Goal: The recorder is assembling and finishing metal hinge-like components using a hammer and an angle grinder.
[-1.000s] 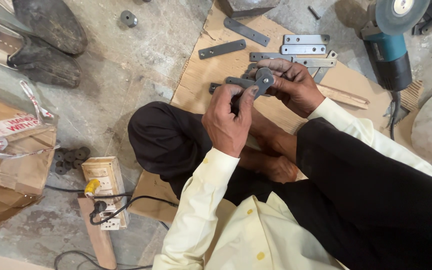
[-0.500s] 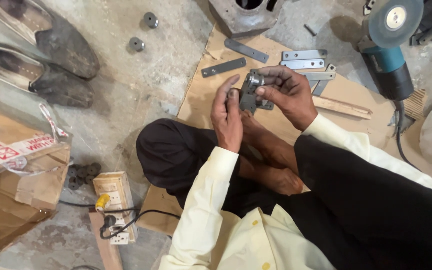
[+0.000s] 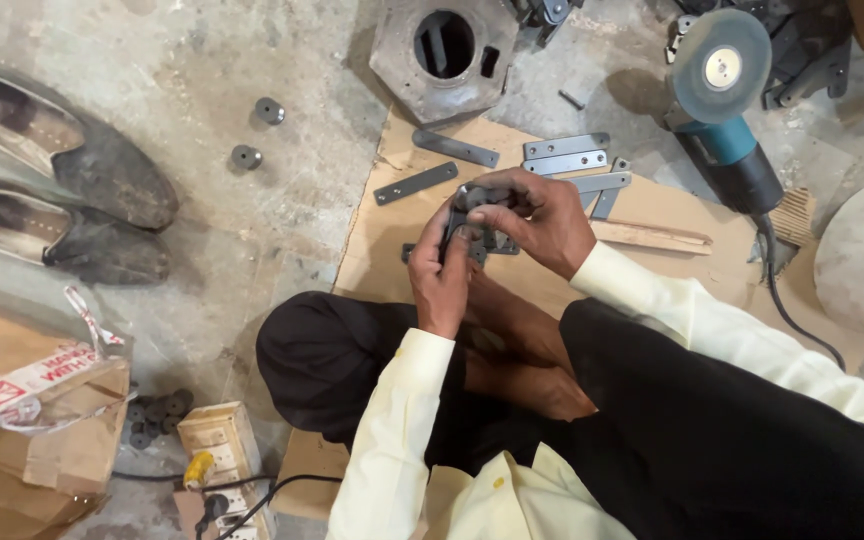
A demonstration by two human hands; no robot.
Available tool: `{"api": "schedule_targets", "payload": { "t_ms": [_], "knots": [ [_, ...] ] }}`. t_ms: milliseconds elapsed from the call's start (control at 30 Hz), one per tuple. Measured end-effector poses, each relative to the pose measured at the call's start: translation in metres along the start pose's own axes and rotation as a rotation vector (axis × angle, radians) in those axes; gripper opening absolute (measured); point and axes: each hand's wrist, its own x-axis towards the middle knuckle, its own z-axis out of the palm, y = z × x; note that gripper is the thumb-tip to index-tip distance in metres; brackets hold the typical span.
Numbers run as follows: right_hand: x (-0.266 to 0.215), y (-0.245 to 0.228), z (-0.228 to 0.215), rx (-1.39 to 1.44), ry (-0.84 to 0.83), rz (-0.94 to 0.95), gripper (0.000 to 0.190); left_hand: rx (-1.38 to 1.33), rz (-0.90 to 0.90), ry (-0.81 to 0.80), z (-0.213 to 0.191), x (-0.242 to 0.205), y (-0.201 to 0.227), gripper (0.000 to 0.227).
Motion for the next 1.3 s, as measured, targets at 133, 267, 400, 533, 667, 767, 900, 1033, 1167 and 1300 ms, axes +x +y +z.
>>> {"api": "schedule_targets", "payload": {
  "t_ms": [133, 267, 400, 533, 667, 767, 900, 1033, 1167, 1300],
  "knots": [
    [0.022, 0.038, -0.038, -0.111, -0.015, -0.052, 0.036, -0.264, -0.295, -0.039, -0.004, 0.021, -0.015, 0.035],
    [0.037, 0.097, -0.093, -0.278, 0.282, -0.019, 0.02, -0.241, -0.264, -0.04, -0.012, 0.051, -0.01, 0.022],
    [0.032, 0.13, -0.117, -0.534, 0.377, -0.005, 0.017, -0.3, -0.218, -0.032, -0.019, 0.088, -0.005, 0.015],
    [0.031, 0.134, -0.116, -0.598, 0.375, -0.054, 0.018, -0.259, -0.193, -0.057, -0.019, 0.115, -0.013, 0.015],
    [0.035, 0.13, -0.115, -0.634, 0.359, -0.052, 0.02, -0.181, -0.202, -0.065, -0.018, 0.129, -0.019, 0.017],
    [0.036, 0.125, -0.114, -0.673, 0.291, -0.066, 0.019, -0.137, -0.244, -0.055, -0.017, 0.133, -0.025, 0.018],
    [0.032, 0.109, -0.105, -0.707, 0.128, -0.114, 0.02, -0.061, -0.311, -0.065, -0.02, 0.134, -0.031, 0.023],
    [0.03, 0.118, -0.101, -0.797, 0.042, -0.155, 0.024, -0.022, -0.378, -0.093, -0.021, 0.134, -0.035, 0.03],
    [0.026, 0.136, -0.106, -0.909, 0.039, -0.208, 0.029, 0.028, -0.377, -0.083, -0.018, 0.133, -0.031, 0.032],
    [0.028, 0.143, -0.113, -0.942, 0.032, -0.182, 0.027, 0.065, -0.391, -0.066, -0.019, 0.134, -0.03, 0.031]
  ]
}}
